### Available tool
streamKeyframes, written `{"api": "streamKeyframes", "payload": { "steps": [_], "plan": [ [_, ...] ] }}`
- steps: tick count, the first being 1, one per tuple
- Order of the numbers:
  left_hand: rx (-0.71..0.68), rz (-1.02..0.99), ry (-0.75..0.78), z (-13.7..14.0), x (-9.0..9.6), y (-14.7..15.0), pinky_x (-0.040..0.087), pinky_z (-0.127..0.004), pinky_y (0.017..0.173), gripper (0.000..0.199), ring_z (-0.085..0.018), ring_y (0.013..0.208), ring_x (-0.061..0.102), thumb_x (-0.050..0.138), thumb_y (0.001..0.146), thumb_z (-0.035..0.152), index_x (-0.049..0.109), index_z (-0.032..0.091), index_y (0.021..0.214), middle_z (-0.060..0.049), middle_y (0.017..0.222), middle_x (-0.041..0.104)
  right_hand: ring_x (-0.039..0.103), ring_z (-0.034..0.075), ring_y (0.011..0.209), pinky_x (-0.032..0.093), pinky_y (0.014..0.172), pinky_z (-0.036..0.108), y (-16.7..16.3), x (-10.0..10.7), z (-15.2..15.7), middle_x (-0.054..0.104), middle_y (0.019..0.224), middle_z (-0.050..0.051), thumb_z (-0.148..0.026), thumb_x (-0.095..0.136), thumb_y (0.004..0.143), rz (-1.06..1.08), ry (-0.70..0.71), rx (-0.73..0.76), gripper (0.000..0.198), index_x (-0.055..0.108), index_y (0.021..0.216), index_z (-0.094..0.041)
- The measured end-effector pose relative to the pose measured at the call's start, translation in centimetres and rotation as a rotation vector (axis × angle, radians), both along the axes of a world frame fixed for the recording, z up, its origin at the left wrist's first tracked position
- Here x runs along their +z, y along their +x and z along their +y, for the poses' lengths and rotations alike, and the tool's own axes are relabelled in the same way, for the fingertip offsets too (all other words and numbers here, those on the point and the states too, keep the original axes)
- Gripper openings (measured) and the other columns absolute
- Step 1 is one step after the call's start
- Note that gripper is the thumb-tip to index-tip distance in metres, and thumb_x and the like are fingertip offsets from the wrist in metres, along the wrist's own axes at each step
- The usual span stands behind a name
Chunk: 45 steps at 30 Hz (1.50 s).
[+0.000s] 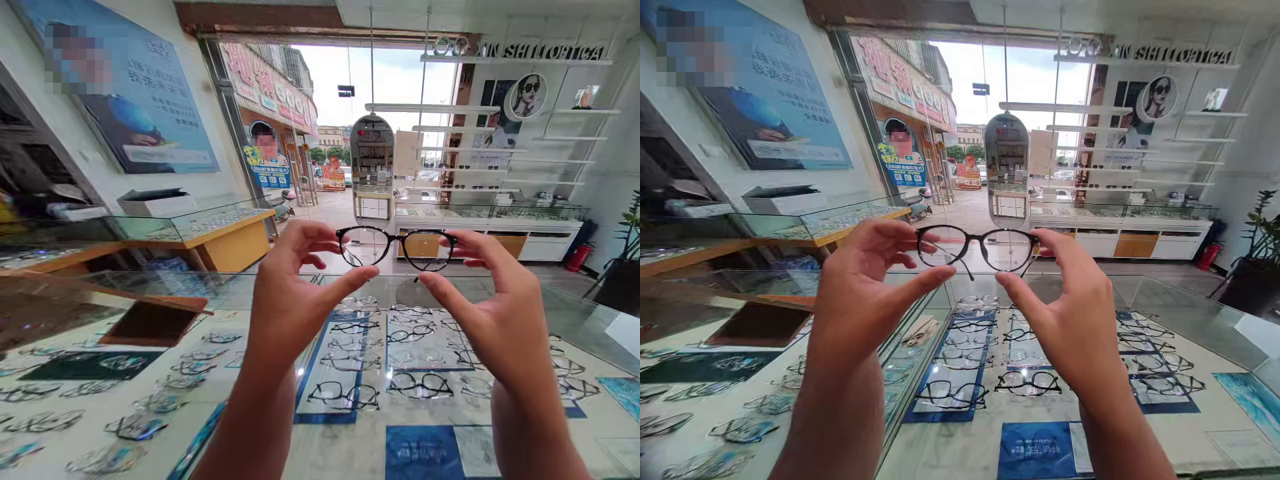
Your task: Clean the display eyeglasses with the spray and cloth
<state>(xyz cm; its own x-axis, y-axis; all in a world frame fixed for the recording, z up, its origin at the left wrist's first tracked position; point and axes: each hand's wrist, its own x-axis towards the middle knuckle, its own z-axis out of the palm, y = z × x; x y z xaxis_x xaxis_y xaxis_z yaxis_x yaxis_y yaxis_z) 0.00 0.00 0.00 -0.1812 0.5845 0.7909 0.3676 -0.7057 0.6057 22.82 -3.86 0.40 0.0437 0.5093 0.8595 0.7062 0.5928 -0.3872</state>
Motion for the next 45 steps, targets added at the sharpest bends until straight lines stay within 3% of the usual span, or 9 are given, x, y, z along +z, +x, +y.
{"api": "streamKeyframes", "payload": {
  "steps": [19,31,41,45],
  "plan": [
    [-0.098,-0.050,-0.015,0.79,-0.01,-0.61,0.062,-0.034,0.076,0.060,-0.026,0.099,0.080,0.100,0.063,0.056,0.064,0.025,0.101,-0.007,0.108,0.081,0.074,0.031,0.116,0.061,0.103,0.052,-0.58,0.07,-0.64,0.078,0.131,0.009,-0.045,0.073,0.097,-0.043,0.076,0.005,0.044,0.070,0.138,-0.028],
    [-0.116,-0.052,-0.030,0.64,0.16,-0.48,0.065,-0.037,0.083,0.057,-0.027,0.102,0.080,0.101,0.064,0.052,0.064,0.024,0.097,-0.008,0.109,0.082,0.075,0.031,0.114,0.062,0.101,0.052,-0.64,0.14,-0.86,0.078,0.128,0.009,-0.043,0.076,0.096,-0.026,0.087,0.002,0.042,0.071,0.135,-0.029],
    [-0.135,-0.027,-0.036,0.68,0.32,-0.51,0.063,-0.036,0.078,0.055,-0.026,0.100,0.080,0.103,0.061,0.046,0.065,0.025,0.095,-0.006,0.104,0.083,0.074,0.031,0.117,0.062,0.102,0.052,-0.49,0.17,-0.94,0.078,0.130,0.008,-0.039,0.077,0.096,-0.040,0.115,0.003,0.042,0.072,0.136,-0.031],
    [-0.063,-0.006,-0.010,0.37,0.32,-0.41,0.060,-0.035,0.073,0.053,-0.026,0.097,0.080,0.102,0.062,0.046,0.065,0.026,0.096,-0.004,0.102,0.083,0.074,0.032,0.120,0.061,0.104,0.054,-0.35,0.16,-0.75,0.077,0.134,0.009,-0.041,0.074,0.097,-0.043,0.074,0.000,0.043,0.071,0.139,-0.030]
  ]
}}
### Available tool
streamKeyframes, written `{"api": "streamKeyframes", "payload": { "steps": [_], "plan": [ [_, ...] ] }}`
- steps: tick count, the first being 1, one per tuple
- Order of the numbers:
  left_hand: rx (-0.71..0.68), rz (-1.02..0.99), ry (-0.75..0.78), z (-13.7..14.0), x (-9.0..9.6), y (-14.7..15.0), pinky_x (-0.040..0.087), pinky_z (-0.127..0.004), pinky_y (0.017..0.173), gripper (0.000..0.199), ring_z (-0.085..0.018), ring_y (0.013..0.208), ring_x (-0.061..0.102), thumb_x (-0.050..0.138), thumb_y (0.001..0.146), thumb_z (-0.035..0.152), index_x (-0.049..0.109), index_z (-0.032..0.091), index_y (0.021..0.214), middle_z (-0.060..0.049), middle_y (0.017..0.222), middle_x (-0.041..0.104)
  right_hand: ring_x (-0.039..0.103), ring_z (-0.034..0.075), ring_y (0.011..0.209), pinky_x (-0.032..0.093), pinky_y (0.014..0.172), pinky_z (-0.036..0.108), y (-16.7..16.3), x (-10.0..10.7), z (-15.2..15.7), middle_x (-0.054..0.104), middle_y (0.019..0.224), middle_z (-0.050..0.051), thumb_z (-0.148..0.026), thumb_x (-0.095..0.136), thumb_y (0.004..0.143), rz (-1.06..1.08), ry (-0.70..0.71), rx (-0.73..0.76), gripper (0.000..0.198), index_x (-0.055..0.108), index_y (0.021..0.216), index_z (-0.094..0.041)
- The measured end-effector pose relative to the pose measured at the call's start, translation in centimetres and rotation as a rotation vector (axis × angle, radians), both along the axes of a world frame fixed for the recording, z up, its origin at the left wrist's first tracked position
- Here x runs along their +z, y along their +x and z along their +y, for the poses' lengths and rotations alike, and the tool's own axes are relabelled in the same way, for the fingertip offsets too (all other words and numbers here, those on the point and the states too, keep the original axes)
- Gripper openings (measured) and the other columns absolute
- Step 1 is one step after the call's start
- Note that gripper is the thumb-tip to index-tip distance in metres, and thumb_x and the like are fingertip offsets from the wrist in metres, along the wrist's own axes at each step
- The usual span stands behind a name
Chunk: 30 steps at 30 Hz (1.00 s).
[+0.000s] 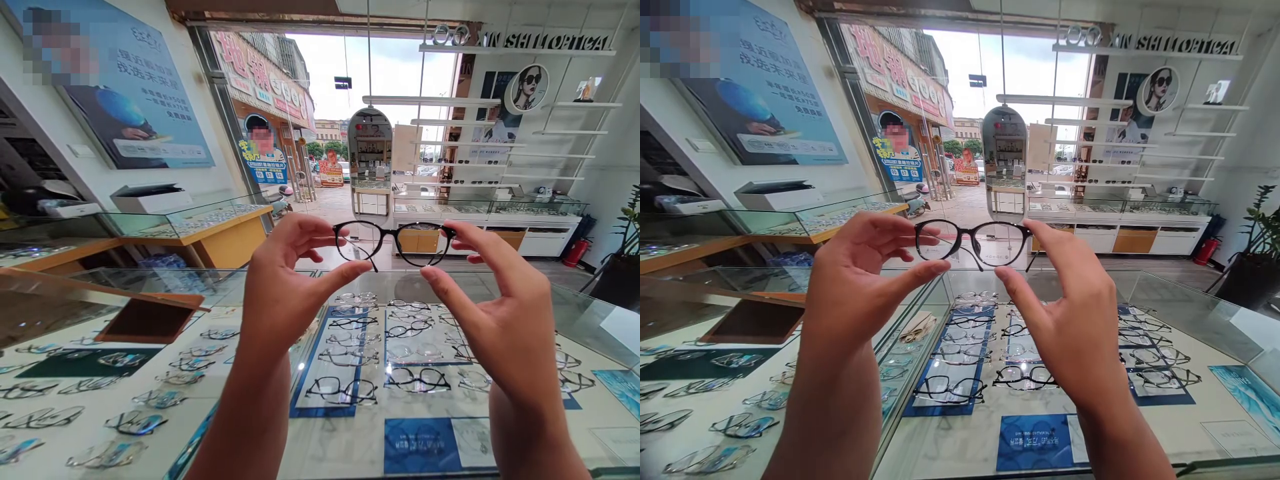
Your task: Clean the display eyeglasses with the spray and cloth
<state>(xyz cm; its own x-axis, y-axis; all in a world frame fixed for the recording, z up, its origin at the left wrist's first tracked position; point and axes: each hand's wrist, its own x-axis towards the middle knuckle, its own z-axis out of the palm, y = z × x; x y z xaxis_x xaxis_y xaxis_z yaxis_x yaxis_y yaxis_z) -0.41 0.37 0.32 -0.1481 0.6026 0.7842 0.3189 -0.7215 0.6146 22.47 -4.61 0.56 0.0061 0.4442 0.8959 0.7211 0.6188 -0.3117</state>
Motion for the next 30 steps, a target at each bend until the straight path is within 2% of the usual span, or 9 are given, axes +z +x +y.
{"api": "streamKeyframes", "payload": {
  "steps": [7,12,16,19,30],
  "plan": [
    [0.143,0.041,0.087,-0.7,-0.2,0.6,0.060,-0.037,0.071,0.055,-0.025,0.091,0.079,0.102,0.063,0.048,0.064,0.029,0.099,-0.001,0.098,0.078,0.073,0.034,0.124,0.060,0.106,0.059,0.3,-0.2,0.6,0.076,0.138,0.012,-0.048,0.068,0.099,-0.025,-0.102,-0.009,0.049,0.069,0.144,-0.027],
    [0.160,0.042,0.100,-0.9,-0.4,1.3,0.058,-0.037,0.070,0.058,-0.022,0.085,0.076,0.101,0.062,0.052,0.062,0.029,0.097,0.002,0.094,0.073,0.072,0.035,0.124,0.060,0.104,0.060,0.6,-0.3,0.9,0.075,0.140,0.014,-0.052,0.065,0.100,-0.035,-0.137,-0.014,0.054,0.067,0.147,-0.026],
    [0.158,0.062,0.080,-1.1,-0.5,1.5,0.059,-0.040,0.072,0.055,-0.024,0.092,0.077,0.098,0.067,0.058,0.062,0.032,0.099,0.003,0.097,0.073,0.072,0.036,0.124,0.060,0.102,0.060,0.8,-0.2,0.9,0.074,0.141,0.014,-0.055,0.064,0.099,-0.024,-0.179,-0.019,0.056,0.066,0.147,-0.026],
    [0.184,0.079,0.085,-1.3,-0.5,1.7,0.060,-0.042,0.074,0.055,-0.025,0.092,0.077,0.099,0.066,0.059,0.062,0.033,0.098,0.003,0.095,0.073,0.072,0.037,0.123,0.061,0.100,0.061,0.8,-0.2,1.0,0.075,0.139,0.015,-0.057,0.065,0.098,-0.025,-0.198,-0.022,0.059,0.067,0.147,-0.025],
    [0.225,0.109,0.111,-1.6,-0.3,2.0,0.061,-0.044,0.076,0.055,-0.023,0.087,0.075,0.097,0.066,0.062,0.062,0.033,0.096,0.003,0.091,0.072,0.074,0.036,0.120,0.061,0.099,0.059,0.8,-0.3,1.1,0.076,0.137,0.015,-0.056,0.065,0.099,-0.048,-0.177,-0.040,0.057,0.067,0.146,-0.024]
  ]
}}
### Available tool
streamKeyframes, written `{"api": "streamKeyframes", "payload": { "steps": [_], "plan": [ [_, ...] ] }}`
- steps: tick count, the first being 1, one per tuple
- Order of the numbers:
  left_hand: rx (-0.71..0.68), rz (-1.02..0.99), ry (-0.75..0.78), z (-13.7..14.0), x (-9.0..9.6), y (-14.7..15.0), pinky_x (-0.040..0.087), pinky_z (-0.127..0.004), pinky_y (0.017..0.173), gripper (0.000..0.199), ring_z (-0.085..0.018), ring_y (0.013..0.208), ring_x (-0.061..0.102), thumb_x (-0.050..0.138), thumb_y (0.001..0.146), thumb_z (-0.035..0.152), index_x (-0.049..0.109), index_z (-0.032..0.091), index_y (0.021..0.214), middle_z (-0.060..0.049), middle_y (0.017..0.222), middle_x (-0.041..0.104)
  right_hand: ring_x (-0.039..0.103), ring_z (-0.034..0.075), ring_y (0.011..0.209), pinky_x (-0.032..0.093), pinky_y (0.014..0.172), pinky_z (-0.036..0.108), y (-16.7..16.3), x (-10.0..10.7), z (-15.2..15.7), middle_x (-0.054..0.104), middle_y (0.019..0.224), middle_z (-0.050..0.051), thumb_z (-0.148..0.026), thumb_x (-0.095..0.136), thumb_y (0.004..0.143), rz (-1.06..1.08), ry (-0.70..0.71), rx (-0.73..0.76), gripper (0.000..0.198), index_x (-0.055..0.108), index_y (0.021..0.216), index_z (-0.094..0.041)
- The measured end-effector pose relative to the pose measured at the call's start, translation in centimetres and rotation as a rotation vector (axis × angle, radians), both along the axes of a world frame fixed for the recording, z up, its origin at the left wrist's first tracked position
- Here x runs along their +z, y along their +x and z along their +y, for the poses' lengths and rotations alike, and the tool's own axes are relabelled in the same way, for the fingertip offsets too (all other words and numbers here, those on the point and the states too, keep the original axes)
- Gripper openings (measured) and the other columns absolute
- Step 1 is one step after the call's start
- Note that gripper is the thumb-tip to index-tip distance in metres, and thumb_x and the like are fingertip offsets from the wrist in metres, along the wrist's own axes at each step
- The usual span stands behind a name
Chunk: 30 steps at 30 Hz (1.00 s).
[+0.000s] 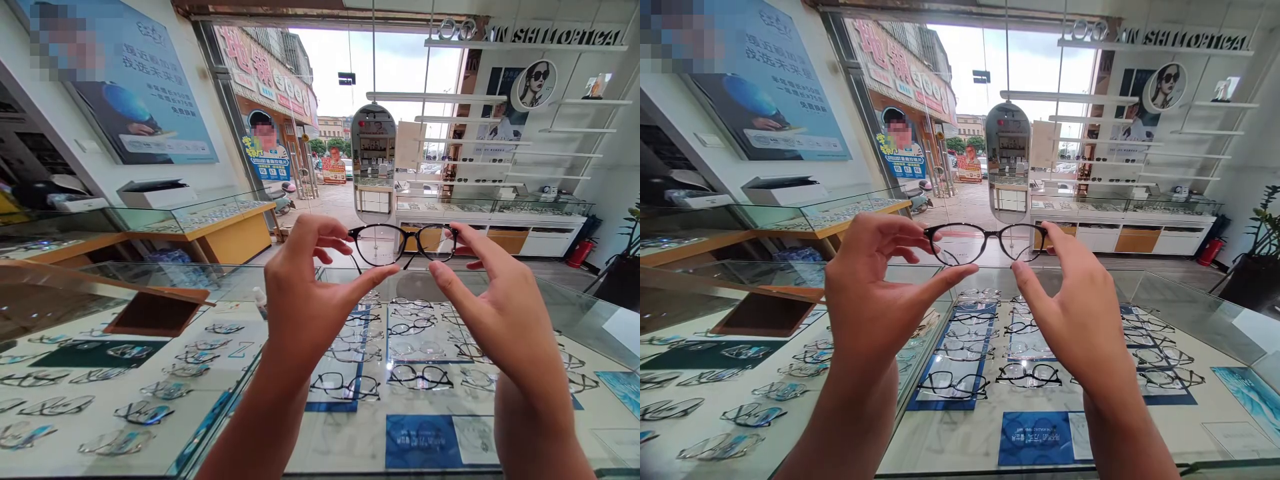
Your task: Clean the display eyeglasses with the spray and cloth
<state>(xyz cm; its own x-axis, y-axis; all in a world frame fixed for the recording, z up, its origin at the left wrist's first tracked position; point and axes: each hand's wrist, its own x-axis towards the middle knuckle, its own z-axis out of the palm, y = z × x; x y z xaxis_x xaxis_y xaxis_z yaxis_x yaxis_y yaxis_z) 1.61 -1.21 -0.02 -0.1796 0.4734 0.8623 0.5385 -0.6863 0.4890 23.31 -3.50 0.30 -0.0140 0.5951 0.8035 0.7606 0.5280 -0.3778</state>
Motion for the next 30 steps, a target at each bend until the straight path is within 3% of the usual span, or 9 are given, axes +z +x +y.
{"api": "streamKeyframes", "payload": {
  "steps": [14,30],
  "plan": [
    [-0.054,-0.030,-0.032,-0.18,0.03,0.07,0.062,-0.041,0.075,0.054,-0.026,0.102,0.076,0.096,0.069,0.062,0.062,0.033,0.099,0.001,0.097,0.073,0.072,0.037,0.122,0.060,0.102,0.060,0.00,0.06,0.00,0.075,0.138,0.016,-0.060,0.063,0.098,0.003,-0.027,-0.009,0.061,0.067,0.146,-0.023],
    [-0.058,-0.033,-0.062,0.55,0.18,-0.90,0.056,-0.039,0.071,0.056,-0.023,0.086,0.074,0.099,0.063,0.059,0.064,0.031,0.097,0.002,0.095,0.075,0.072,0.035,0.119,0.060,0.103,0.058,-0.33,0.33,-0.72,0.077,0.130,0.013,-0.054,0.069,0.096,0.025,0.077,-0.014,0.050,0.071,0.138,-0.026]
  ]
}}
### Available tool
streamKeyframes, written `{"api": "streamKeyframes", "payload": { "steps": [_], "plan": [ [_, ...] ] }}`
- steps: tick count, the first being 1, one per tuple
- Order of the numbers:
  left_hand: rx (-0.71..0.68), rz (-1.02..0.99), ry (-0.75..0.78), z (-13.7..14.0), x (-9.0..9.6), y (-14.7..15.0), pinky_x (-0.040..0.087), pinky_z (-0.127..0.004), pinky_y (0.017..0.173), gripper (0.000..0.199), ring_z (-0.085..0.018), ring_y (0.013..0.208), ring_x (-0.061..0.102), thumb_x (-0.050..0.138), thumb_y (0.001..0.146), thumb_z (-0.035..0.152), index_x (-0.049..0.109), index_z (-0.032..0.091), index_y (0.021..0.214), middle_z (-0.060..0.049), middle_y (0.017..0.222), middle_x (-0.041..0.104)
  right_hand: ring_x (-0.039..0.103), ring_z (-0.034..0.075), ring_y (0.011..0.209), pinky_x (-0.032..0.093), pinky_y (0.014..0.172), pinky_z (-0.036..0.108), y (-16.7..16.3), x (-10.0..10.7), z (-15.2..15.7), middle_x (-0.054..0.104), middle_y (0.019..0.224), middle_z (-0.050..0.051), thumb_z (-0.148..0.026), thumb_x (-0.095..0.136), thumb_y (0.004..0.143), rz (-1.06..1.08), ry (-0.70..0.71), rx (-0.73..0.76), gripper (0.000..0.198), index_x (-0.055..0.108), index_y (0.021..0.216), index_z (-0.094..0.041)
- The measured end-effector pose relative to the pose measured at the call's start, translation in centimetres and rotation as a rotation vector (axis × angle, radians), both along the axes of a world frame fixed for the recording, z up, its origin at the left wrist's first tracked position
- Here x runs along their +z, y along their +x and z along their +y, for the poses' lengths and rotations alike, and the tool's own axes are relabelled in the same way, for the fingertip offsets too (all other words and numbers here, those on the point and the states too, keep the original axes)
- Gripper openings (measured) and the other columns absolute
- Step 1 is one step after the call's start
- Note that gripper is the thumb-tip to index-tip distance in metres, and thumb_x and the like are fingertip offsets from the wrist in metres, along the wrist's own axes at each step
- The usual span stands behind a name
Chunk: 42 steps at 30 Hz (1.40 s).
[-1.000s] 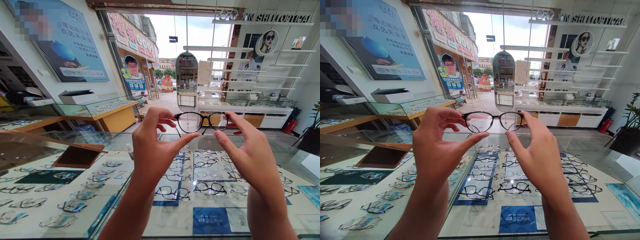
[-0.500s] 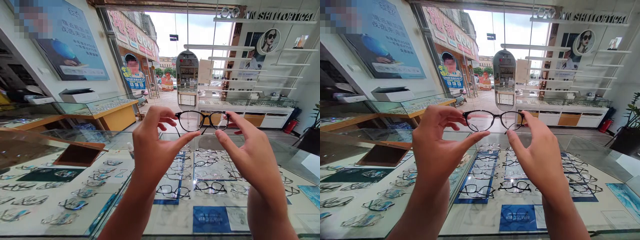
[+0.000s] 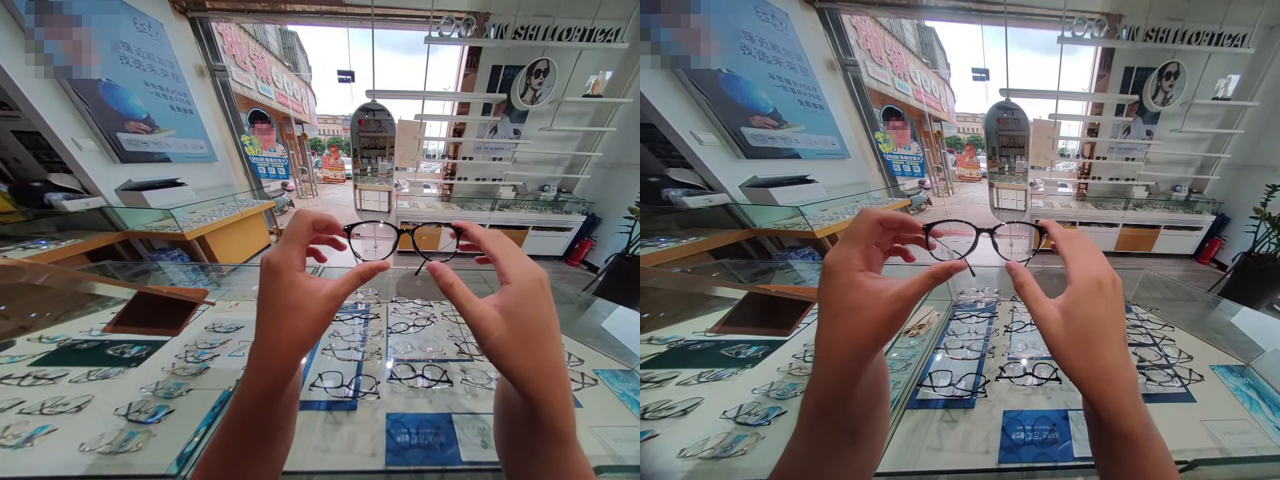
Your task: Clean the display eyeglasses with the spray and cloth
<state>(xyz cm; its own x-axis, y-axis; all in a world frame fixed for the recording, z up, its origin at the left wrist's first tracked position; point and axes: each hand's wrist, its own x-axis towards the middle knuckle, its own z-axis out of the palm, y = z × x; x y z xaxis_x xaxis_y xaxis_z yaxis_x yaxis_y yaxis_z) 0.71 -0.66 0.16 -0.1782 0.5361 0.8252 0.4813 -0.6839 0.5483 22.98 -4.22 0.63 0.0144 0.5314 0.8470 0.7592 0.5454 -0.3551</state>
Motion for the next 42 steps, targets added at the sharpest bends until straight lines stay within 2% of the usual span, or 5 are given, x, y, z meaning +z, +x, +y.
{"api": "streamKeyframes", "payload": {
  "steps": [10,21,33,36,42],
  "plan": [
    [-0.086,0.003,-0.123,0.4,0.3,-0.7,0.057,-0.039,0.074,0.053,-0.027,0.095,0.076,0.100,0.064,0.053,0.066,0.029,0.097,-0.003,0.102,0.079,0.072,0.033,0.113,0.061,0.098,0.054,-0.2,0.4,-0.6,0.077,0.123,0.010,-0.044,0.072,0.098,-0.023,0.073,0.011,0.038,0.071,0.133,-0.031],
    [-0.090,0.067,0.068,2.4,-0.6,-0.7,0.061,-0.034,0.084,0.052,-0.023,0.103,0.074,0.097,0.071,0.048,0.067,0.026,0.106,-0.003,0.109,0.076,0.069,0.033,0.115,0.059,0.100,0.053,-0.4,0.0,0.5,0.074,0.123,0.010,-0.032,0.077,0.095,-0.054,0.333,0.057,0.039,0.070,0.133,-0.030],
    [-0.160,-0.014,0.128,3.6,-0.9,-0.3,0.061,-0.036,0.085,0.062,-0.027,0.112,0.076,0.098,0.070,0.054,0.069,0.027,0.118,-0.008,0.117,0.079,0.066,0.034,0.119,0.056,0.104,0.054,-0.9,-0.3,0.8,0.072,0.126,0.011,-0.029,0.077,0.096,-0.097,0.416,0.065,0.043,0.067,0.137,-0.029],
    [-0.123,-0.016,0.196,3.7,-1.1,0.2,0.061,-0.037,0.089,0.060,-0.028,0.118,0.074,0.096,0.075,0.051,0.070,0.028,0.123,-0.008,0.123,0.078,0.065,0.035,0.123,0.056,0.106,0.055,-1.0,-0.4,1.4,0.070,0.130,0.011,-0.029,0.074,0.097,-0.072,0.415,0.073,0.043,0.065,0.139,-0.029],
    [0.105,-0.027,0.403,3.7,-1.8,0.9,0.060,-0.043,0.099,0.066,-0.030,0.125,0.071,0.097,0.075,0.047,0.066,0.028,0.131,-0.006,0.131,0.074,0.063,0.035,0.132,0.053,0.112,0.059,-1.0,-0.8,2.6,0.069,0.140,0.011,-0.035,0.072,0.098,0.003,0.347,0.074,0.046,0.062,0.143,-0.030]
  ]
}}
